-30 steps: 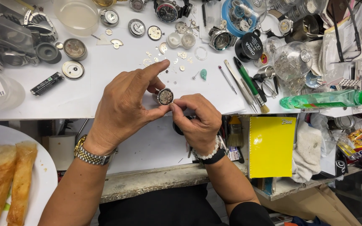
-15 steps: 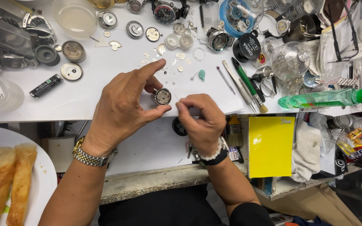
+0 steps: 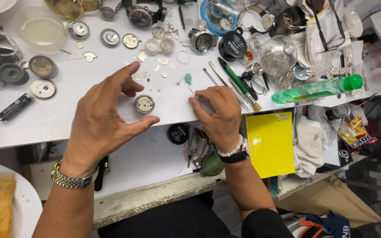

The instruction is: The person is using tweezers and a fine-tipped tool to manipulate and assemble components within a small watch movement on a workbench.

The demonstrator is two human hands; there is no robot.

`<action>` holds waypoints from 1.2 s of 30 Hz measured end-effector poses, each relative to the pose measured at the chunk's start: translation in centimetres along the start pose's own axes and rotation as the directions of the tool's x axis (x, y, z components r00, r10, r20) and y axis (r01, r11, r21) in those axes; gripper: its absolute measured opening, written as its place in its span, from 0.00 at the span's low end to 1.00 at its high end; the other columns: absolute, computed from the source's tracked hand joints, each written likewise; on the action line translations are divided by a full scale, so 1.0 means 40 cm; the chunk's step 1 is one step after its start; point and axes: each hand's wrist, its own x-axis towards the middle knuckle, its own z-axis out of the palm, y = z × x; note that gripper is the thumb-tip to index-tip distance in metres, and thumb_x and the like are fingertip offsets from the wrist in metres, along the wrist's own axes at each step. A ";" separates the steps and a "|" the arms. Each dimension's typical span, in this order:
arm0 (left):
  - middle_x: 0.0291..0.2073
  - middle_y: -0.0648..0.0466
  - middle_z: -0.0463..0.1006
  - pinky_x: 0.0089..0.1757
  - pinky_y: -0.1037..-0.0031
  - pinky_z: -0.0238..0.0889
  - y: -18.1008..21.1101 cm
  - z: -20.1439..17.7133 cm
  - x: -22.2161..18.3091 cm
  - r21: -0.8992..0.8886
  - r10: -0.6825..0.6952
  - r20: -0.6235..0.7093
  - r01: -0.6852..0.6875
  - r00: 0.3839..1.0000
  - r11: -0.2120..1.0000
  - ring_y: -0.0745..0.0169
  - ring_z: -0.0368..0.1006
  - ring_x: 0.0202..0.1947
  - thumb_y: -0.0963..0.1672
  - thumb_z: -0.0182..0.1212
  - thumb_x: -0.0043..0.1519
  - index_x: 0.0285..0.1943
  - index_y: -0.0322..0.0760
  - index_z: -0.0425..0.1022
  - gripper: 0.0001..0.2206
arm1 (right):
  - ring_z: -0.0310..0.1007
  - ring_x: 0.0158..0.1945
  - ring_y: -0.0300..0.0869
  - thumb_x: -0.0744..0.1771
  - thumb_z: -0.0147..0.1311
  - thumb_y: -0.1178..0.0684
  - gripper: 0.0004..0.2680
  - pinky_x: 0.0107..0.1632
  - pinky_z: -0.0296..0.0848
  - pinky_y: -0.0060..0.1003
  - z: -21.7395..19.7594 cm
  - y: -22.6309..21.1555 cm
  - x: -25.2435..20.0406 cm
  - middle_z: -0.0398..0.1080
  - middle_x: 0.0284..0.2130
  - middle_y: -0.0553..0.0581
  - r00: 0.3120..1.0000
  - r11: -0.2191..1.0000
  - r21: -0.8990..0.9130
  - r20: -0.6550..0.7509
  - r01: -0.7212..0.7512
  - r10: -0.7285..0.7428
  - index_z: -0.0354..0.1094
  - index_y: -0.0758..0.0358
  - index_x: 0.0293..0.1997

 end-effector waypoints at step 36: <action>0.48 0.45 0.81 0.45 0.74 0.75 -0.001 0.010 0.001 0.005 -0.006 0.031 0.006 1.000 1.000 0.57 0.77 0.45 0.44 0.78 0.57 0.75 0.28 0.60 0.38 | 0.78 0.39 0.47 0.70 0.56 0.58 0.06 0.47 0.82 0.38 -0.039 -0.043 -0.007 0.72 0.36 0.63 0.908 0.811 0.578 -0.287 -0.089 0.305 0.61 0.64 0.46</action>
